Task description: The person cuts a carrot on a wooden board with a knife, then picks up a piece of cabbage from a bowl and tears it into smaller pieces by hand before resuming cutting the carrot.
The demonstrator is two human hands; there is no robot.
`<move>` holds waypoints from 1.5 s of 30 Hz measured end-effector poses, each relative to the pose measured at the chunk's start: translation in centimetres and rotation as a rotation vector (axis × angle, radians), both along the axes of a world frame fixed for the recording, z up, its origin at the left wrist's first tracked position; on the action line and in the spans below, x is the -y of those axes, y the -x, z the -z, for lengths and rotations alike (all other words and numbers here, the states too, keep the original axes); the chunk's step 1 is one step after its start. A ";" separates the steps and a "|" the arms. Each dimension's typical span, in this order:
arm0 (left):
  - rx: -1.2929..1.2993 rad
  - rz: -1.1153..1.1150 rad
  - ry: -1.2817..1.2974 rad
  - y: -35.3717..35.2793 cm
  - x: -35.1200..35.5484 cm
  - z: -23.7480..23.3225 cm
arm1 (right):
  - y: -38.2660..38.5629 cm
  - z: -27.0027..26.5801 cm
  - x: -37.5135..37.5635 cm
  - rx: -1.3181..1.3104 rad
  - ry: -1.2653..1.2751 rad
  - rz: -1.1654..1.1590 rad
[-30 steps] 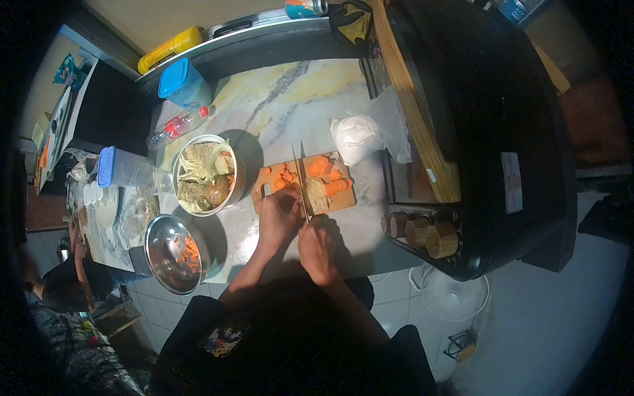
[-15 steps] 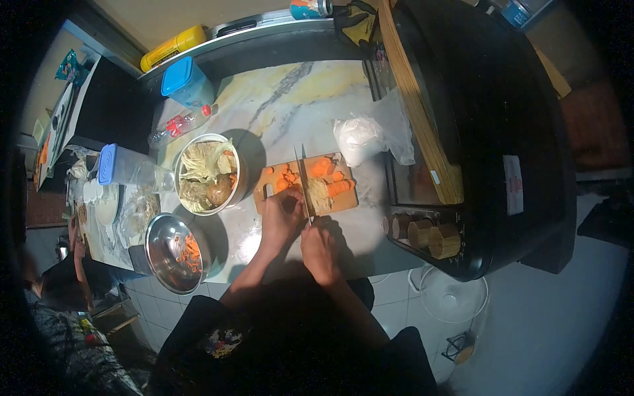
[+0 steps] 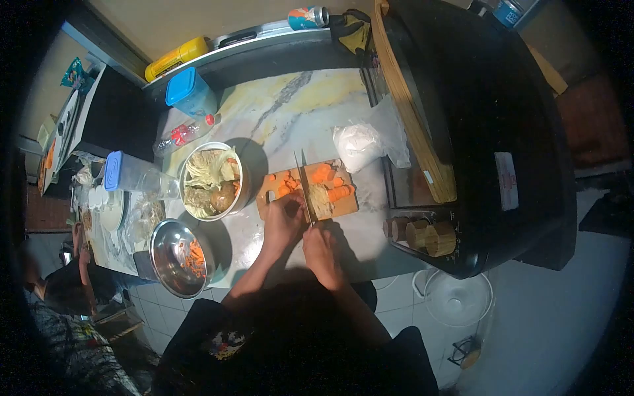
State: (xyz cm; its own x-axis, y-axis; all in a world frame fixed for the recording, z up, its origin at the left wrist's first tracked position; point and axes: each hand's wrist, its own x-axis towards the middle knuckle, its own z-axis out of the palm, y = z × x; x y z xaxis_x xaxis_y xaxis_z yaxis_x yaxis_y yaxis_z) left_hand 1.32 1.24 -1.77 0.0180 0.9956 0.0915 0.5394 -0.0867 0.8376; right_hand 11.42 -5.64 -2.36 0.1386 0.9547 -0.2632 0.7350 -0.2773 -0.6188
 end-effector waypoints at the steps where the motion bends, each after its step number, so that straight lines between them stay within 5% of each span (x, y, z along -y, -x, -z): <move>1: 0.003 0.002 0.002 0.1 -0.1 0.1 | -0.1 -0.1 0.1 -0.036 0.020 -0.018; 20: 0.146 0.039 0.157 0.9 0.2 0.8 | -1.0 0.4 0.0 -0.083 -0.138 0.037; 22: 0.163 0.036 0.167 0.9 0.4 1.0 | -1.8 0.0 -0.2 -0.114 0.063 0.024; 27: 0.153 0.056 0.179 0.8 0.4 0.1 | -3.4 -1.7 0.0 -0.149 0.087 -0.008; 45: 0.000 0.086 -0.007 -0.3 1.4 -0.8 | -5.9 0.5 2.4 0.097 0.016 0.056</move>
